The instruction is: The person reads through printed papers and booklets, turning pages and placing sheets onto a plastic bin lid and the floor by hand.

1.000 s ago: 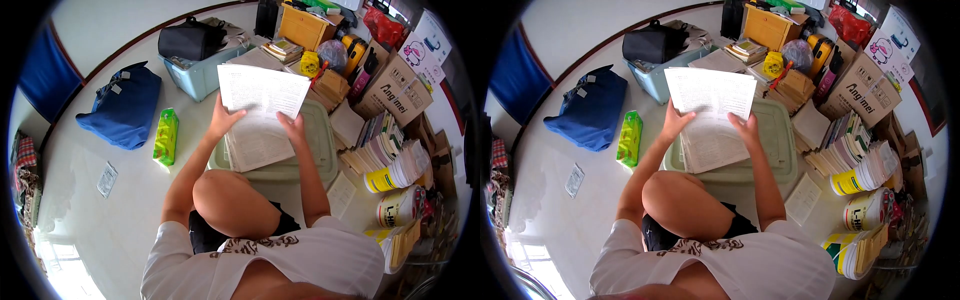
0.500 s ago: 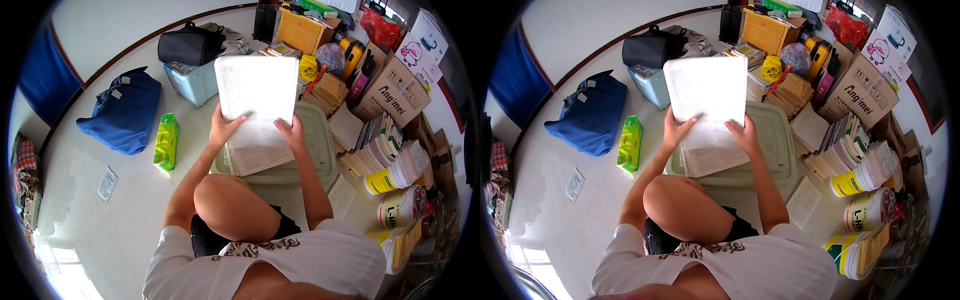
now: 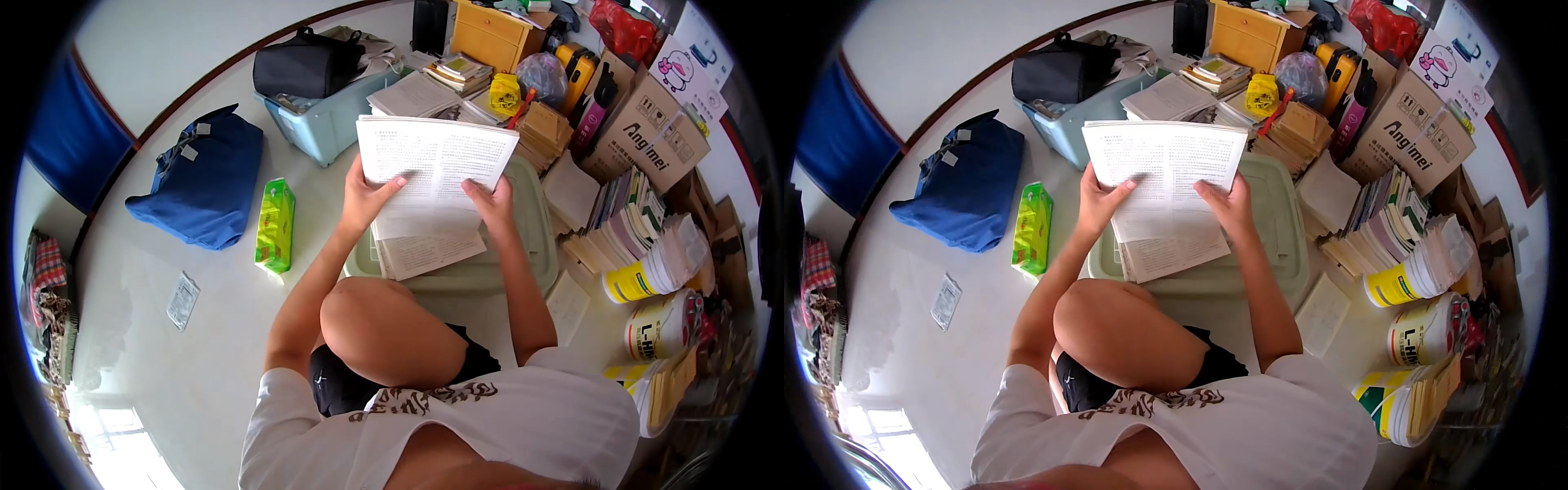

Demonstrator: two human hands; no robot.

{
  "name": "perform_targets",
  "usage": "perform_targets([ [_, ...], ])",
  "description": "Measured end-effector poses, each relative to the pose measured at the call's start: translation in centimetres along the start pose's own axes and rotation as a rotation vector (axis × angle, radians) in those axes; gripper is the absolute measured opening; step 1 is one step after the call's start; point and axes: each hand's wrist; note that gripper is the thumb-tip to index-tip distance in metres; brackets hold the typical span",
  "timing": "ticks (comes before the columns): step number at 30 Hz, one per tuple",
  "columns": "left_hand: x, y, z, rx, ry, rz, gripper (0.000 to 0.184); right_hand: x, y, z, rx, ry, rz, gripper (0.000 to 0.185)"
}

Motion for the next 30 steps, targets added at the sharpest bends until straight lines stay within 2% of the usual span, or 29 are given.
perform_targets([
  [1, -0.6, 0.4, -0.5, -0.002, 0.0, -0.001, 0.044, 0.5, 0.2, -0.3, -0.028, -0.014, 0.006, 0.035],
  [3, -3.0, 2.0, -1.4, -0.077, -0.039, -0.316, 0.036, 1.0, 1.6, -0.4, -0.009, 0.081, 0.064, 0.036],
  [4, -4.0, 2.6, -1.3, -0.084, -0.04, -0.316, 0.036, 1.2, 2.3, -0.2, 0.009, 0.175, 0.12, 0.037],
  [6, -5.5, 4.2, -0.6, -0.076, -0.038, -0.327, 0.034, 2.1, 3.5, 0.9, 0.031, 0.114, 0.172, 0.038],
  [10, -4.9, 3.4, 0.0, -0.028, -0.007, -0.253, 0.027, 1.2, 2.7, 1.7, 0.084, 0.139, 0.136, 0.034],
  [12, -3.9, 2.7, 0.1, -0.035, -0.038, -0.207, 0.026, 0.6, 1.5, 1.6, 0.084, 0.038, 0.029, 0.033],
  [14, -3.4, 2.5, 0.1, -0.045, -0.05, -0.208, 0.025, -0.4, 1.5, 1.5, 0.098, 0.047, 0.074, 0.033],
  [20, -8.5, 5.7, -1.2, -0.057, 0.022, -0.385, 0.032, 5.3, 4.4, 0.7, 0.067, 0.089, 0.221, 0.033],
  [23, -8.9, 6.1, -0.8, -0.075, -0.144, -0.378, 0.031, 5.4, 5.6, 0.4, 0.124, 0.124, 0.204, 0.034],
  [26, -6.7, 3.6, 0.5, -0.239, -0.303, -0.321, 0.031, 4.5, 6.0, -1.8, 0.169, 0.257, 0.194, 0.035],
  [28, -4.1, 1.3, 2.6, -0.503, -0.385, -0.484, 0.037, 2.6, 6.7, -3.6, 0.257, 0.242, 0.094, 0.037],
  [30, -3.5, -0.2, 5.3, -0.705, -0.333, -0.443, 0.036, 0.2, 8.4, -5.9, 0.348, 0.252, 0.103, 0.036],
])
Point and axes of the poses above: each hand's wrist, its own y-axis away from the middle knuckle, its own z-axis out of the palm, x = y × z, and after that the axes turned 2 degrees about y, right-handed
